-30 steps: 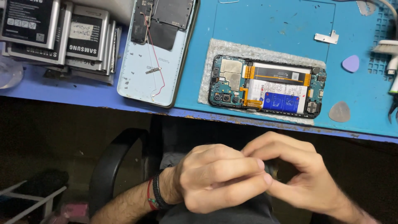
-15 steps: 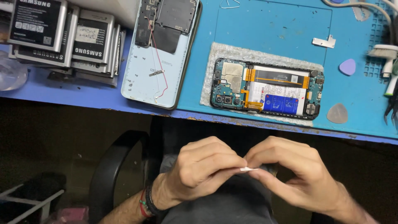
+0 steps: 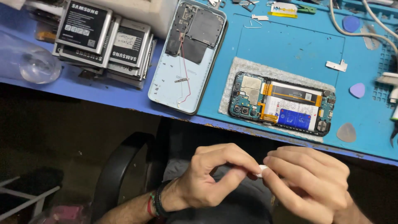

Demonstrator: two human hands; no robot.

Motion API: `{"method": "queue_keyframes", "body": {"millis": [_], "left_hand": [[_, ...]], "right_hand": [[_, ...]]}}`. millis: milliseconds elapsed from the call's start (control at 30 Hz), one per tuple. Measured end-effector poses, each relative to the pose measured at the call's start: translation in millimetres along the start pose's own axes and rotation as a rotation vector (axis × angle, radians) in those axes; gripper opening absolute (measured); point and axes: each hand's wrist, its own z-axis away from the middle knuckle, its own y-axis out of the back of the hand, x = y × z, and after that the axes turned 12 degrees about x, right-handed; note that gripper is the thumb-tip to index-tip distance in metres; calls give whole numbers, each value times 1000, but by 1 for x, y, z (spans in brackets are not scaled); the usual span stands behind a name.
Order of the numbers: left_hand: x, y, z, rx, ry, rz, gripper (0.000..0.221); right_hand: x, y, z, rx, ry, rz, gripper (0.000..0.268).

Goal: Technician disassembling a smartphone to remove internal components like the battery and motherboard using specialized repair tools.

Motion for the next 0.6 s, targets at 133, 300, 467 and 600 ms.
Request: {"method": "queue_keyframes", "body": {"millis": [133,300,467,600], "left_hand": [[3,-4,-5,13,79,22,13],[-9,-5,-2,75,83,31,36],[-28,0,1,14,-440,-116,31],[-20,3,-4,87,-412,-64,28]], "right_hand": [[-3,6,-9,2,162,180,7],[5,-5,12,83,-30,-23,21],[-4,-11,-20,116,-308,-199,19],[-2,-3,-18,42,-313,-159,11]]}}
